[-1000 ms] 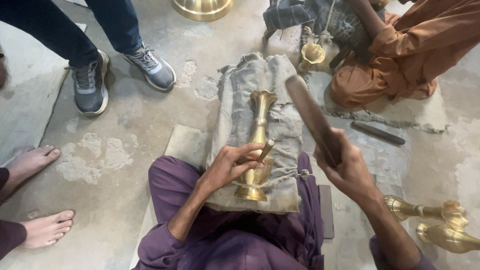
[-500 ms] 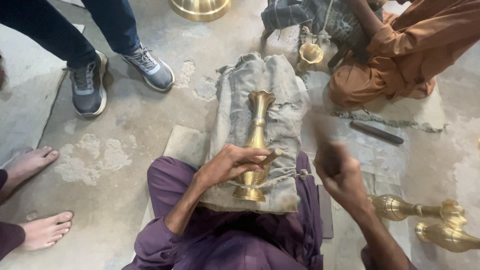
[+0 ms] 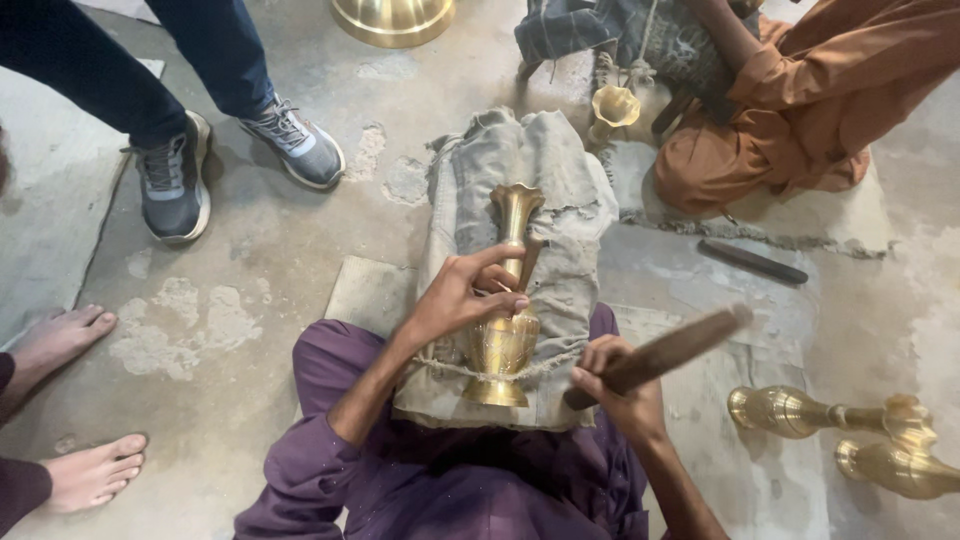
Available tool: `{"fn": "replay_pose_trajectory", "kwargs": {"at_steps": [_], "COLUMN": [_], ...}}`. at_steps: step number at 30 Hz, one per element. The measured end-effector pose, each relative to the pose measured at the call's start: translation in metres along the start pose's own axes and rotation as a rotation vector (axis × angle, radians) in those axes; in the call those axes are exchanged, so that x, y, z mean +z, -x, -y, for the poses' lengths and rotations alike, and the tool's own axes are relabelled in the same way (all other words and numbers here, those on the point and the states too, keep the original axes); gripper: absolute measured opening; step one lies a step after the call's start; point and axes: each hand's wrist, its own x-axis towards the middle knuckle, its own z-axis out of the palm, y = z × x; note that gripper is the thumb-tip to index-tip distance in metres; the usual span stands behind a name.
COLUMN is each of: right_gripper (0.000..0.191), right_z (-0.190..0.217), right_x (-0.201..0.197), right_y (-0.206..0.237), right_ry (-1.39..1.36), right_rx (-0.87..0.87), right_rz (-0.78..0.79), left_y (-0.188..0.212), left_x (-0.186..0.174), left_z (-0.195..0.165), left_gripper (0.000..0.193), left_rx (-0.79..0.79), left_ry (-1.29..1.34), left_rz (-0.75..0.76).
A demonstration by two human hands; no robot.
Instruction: The person sits on the floor holding a small chisel against a brass vase resting on a cloth cushion and strikes the chisel with a wooden mallet to engrave a decorative pattern, rotating the vase to work on different areas.
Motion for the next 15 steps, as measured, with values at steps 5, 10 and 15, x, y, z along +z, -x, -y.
{"fn": "replay_pose_trajectory", "kwargs": {"at_steps": [5,10,15], "right_gripper": [0.026,0.037,0.05], "right_z": [0.01,0.037,0.049], "right_x": [-0.013,-0.045,-0.061], "right_y": [-0.003,-0.015,-0.024], "right_ry": [0.164,0.45,0.599], "right_rx": [0.289,0.074,0.012], "right_rz": [-0.07,-0.127,-0.172], "left_y": [-0.015,-0.024,-0.026], "left_x": [-0.003,-0.006,-0.008], "left_z": [-0.001,-0.007,-0.014], "left_gripper": [0.061,0.06,0.056], "left_rx": [0.066,0.096,0.151], "left_ry": [-0.032,-0.179,-0.226], "left_rz": [0.148,0.263,0.313]}}
